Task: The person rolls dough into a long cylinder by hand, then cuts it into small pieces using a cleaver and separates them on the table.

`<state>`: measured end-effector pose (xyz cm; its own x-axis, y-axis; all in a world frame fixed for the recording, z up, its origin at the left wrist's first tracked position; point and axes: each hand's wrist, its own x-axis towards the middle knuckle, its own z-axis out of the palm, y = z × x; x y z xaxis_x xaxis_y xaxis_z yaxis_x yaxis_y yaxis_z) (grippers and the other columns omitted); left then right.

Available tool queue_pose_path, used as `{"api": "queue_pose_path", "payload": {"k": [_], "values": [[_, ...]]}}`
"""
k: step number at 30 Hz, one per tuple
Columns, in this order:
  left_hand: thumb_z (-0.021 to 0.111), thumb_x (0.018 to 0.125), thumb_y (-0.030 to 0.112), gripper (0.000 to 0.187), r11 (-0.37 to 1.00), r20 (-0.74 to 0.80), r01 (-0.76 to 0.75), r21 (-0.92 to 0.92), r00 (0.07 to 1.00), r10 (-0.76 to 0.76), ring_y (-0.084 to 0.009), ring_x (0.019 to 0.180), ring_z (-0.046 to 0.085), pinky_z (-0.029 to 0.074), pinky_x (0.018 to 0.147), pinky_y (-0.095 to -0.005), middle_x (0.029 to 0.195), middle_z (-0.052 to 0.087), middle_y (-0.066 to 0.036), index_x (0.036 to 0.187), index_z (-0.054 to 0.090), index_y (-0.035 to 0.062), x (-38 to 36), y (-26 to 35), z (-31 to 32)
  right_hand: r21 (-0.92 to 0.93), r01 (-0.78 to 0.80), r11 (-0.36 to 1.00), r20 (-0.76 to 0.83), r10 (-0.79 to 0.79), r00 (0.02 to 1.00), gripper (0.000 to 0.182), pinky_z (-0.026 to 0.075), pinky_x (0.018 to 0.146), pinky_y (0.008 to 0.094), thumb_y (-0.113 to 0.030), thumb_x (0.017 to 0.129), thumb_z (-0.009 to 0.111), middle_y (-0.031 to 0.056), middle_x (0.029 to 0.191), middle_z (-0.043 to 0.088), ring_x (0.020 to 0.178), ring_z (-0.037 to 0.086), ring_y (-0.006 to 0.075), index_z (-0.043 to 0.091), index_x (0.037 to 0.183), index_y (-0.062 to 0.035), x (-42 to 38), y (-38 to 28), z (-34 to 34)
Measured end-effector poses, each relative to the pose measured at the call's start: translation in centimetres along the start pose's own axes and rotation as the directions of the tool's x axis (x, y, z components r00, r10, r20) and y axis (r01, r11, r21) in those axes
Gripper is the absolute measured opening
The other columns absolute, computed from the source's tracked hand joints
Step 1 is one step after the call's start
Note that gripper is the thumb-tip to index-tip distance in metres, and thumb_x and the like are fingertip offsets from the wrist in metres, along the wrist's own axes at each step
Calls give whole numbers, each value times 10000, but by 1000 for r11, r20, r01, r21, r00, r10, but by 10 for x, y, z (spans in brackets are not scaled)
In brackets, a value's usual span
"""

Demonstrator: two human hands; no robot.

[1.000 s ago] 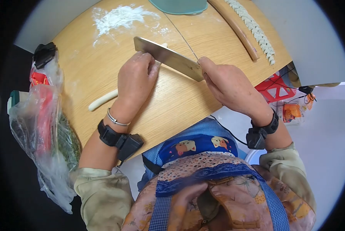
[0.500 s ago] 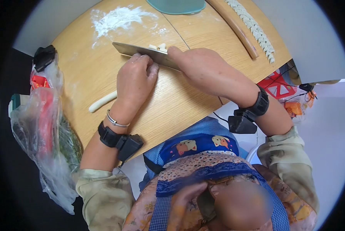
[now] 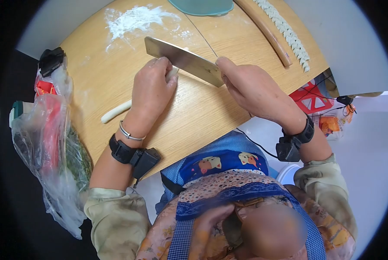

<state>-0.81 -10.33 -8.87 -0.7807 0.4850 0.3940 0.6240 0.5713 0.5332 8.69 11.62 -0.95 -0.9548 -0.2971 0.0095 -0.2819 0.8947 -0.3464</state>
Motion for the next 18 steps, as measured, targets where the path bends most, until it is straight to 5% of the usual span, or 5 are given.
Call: {"api": "queue_pose_path", "payload": {"k": [7, 18], "values": [[748, 817, 83, 154, 999, 16, -5, 50, 1000, 4, -302, 717, 665, 531, 667, -383, 795, 669, -163, 878, 648, -17, 0, 2, -4, 75, 36, 997, 22, -37, 999, 160, 464, 652, 546, -80, 918, 510, 249, 729, 608, 748, 617, 464, 465, 1039, 14, 0, 9, -2], [746, 821, 94, 146, 998, -7, 2, 57, 1000, -1, -319, 737, 662, 528, 679, -401, 814, 672, -167, 859, 652, -12, -1, 2, -3, -68, 72, 995, 84, -66, 994, 175, 493, 660, 531, -44, 893, 523, 246, 775, 643, 777, 638, 464, 489, 1042, 42, 20, -2, -2]]}}
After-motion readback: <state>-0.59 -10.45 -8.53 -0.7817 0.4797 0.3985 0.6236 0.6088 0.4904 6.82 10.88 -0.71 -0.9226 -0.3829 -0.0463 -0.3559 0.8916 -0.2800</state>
